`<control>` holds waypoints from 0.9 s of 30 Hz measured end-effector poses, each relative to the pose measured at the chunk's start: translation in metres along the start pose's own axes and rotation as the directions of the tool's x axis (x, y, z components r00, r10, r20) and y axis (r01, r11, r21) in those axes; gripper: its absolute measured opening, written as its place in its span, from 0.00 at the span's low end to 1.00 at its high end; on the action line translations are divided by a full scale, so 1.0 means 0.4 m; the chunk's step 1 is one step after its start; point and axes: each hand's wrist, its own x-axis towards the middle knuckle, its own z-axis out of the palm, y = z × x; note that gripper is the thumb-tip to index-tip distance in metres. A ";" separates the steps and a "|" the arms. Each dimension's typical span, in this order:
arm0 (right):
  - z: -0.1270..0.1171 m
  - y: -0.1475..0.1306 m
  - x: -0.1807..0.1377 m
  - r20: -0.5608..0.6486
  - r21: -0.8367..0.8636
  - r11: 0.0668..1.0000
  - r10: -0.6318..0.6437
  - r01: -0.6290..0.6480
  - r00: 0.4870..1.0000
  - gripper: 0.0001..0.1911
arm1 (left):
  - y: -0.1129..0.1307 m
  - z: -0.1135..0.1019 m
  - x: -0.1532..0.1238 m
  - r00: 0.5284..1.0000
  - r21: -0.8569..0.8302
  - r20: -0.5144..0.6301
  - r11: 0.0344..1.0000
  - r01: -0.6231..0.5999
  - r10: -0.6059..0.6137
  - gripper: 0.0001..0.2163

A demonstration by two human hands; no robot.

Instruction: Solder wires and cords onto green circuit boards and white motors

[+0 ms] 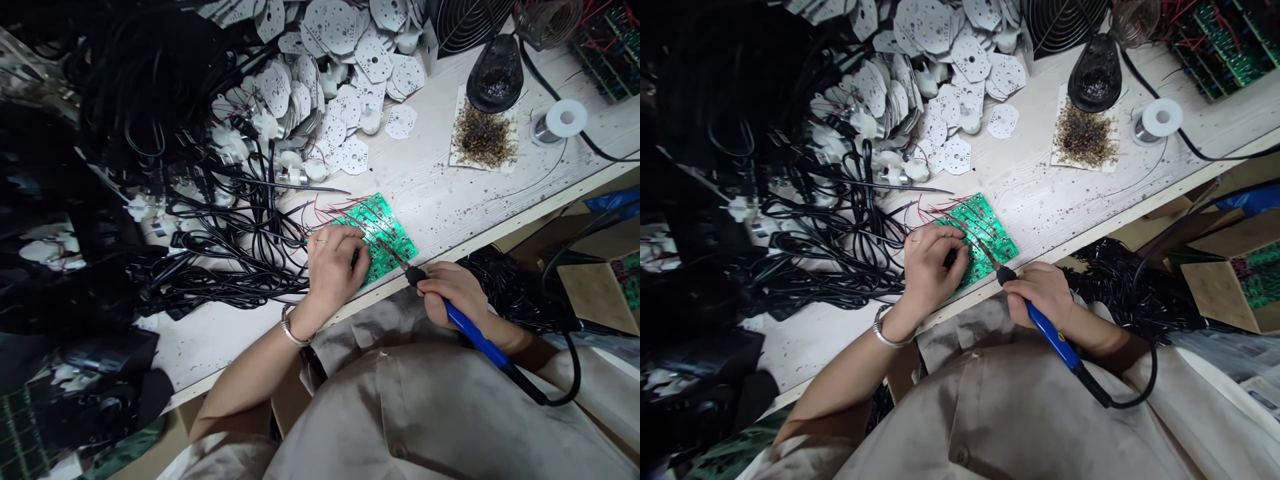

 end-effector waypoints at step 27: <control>0.007 0.004 -0.006 -0.039 0.035 0.999 0.034 -0.033 0.999 0.07 | 0.000 0.000 0.000 1.000 0.013 0.000 1.000 0.002 -0.002 0.04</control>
